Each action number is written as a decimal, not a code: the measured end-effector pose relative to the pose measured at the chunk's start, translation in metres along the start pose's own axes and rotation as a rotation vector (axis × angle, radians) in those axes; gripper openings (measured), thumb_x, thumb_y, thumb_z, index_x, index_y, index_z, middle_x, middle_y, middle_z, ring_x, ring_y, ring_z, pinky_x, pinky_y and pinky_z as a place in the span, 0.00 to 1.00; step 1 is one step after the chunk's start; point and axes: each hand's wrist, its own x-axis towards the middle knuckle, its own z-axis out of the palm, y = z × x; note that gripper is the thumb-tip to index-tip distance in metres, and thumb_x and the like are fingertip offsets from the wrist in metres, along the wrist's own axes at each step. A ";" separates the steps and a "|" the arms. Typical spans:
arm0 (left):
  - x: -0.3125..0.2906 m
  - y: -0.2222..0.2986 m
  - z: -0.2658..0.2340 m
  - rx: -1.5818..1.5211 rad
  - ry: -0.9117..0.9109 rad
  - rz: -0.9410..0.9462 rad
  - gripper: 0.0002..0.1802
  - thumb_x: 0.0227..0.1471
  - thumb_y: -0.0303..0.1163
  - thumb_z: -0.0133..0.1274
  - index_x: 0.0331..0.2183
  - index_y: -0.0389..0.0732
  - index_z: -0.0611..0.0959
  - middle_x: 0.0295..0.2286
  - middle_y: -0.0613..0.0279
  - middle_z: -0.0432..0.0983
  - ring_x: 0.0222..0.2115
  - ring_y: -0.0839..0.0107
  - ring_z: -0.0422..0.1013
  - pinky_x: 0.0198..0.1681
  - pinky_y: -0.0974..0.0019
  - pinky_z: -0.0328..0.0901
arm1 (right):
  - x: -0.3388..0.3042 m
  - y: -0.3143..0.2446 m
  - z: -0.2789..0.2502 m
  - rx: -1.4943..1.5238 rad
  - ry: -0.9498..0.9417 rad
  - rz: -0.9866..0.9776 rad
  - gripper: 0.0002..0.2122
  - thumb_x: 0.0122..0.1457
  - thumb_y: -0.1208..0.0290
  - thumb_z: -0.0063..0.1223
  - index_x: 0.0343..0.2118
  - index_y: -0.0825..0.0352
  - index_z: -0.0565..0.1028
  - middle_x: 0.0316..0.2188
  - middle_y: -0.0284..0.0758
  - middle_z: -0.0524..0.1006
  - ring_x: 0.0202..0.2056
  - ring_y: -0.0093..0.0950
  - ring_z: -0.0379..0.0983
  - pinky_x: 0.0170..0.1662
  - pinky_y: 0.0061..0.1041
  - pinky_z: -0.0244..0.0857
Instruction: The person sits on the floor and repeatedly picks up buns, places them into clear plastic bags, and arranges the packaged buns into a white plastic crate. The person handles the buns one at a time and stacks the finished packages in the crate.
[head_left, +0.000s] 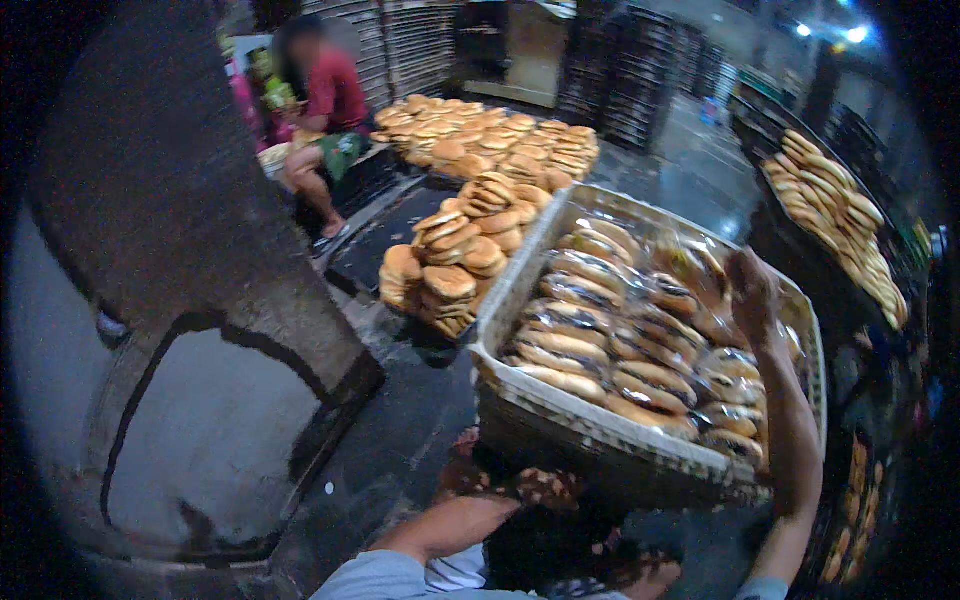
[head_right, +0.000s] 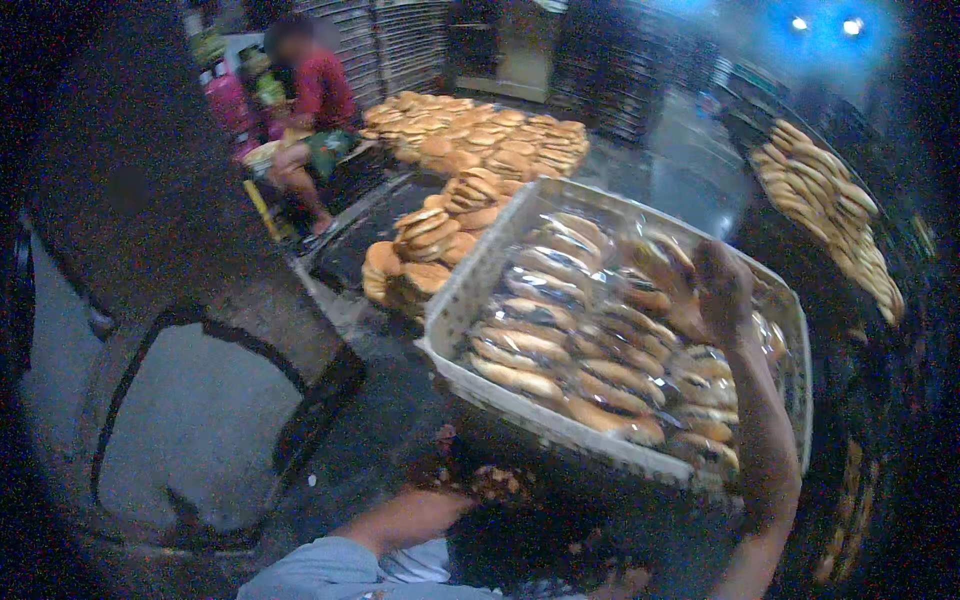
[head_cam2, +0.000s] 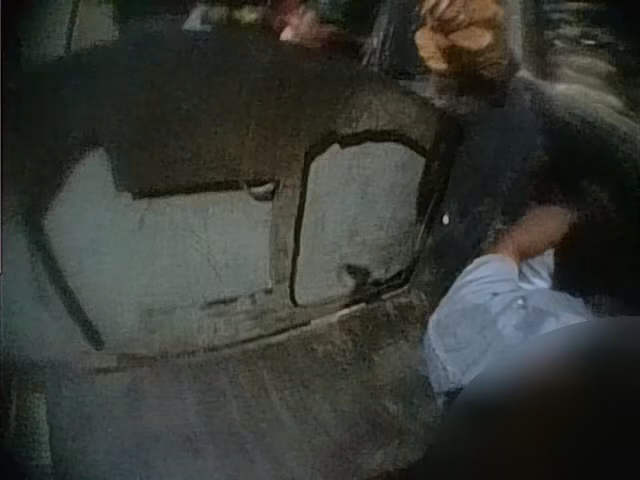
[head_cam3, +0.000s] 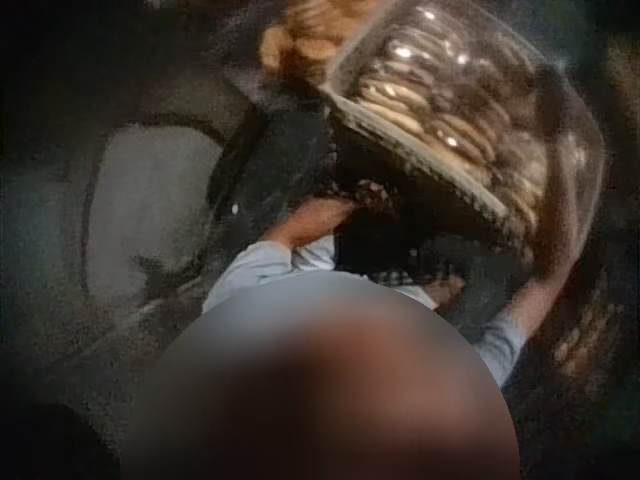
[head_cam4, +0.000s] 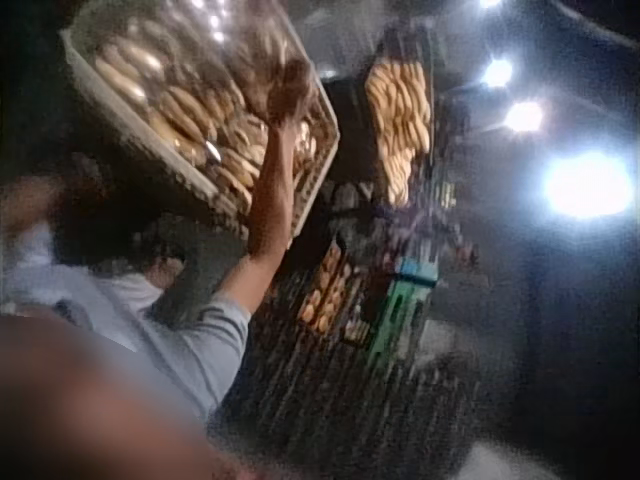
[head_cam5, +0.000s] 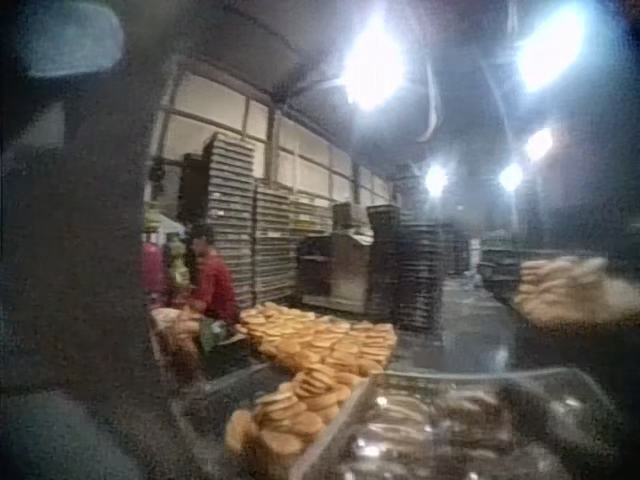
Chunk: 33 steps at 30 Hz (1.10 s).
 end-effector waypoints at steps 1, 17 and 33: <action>0.002 -0.001 0.000 0.003 -0.016 -0.002 0.36 0.59 0.54 0.51 0.61 0.43 0.68 0.53 0.51 0.72 0.56 0.56 0.67 0.62 0.49 0.59 | 0.003 -0.002 -0.008 0.042 0.036 -0.036 0.02 0.57 0.78 0.53 0.30 0.68 0.71 0.23 0.39 0.71 0.25 0.31 0.67 0.30 0.29 0.63; -0.073 0.123 0.032 -1.171 0.343 0.582 0.53 0.43 0.52 0.69 0.63 0.37 0.64 0.61 0.45 0.60 0.63 0.54 0.59 0.67 0.49 0.51 | -0.228 -0.217 -0.207 0.319 -0.580 0.228 0.12 0.45 0.66 0.67 0.33 0.61 0.78 0.28 0.36 0.79 0.32 0.41 0.80 0.35 0.37 0.74; -0.076 0.088 0.090 -1.596 0.571 0.221 0.17 0.61 0.34 0.54 0.49 0.37 0.75 0.46 0.51 0.76 0.49 0.58 0.74 0.53 0.57 0.70 | -0.313 -0.269 -0.199 0.496 -0.313 0.371 0.08 0.59 0.64 0.60 0.36 0.62 0.82 0.27 0.36 0.81 0.29 0.35 0.80 0.34 0.35 0.73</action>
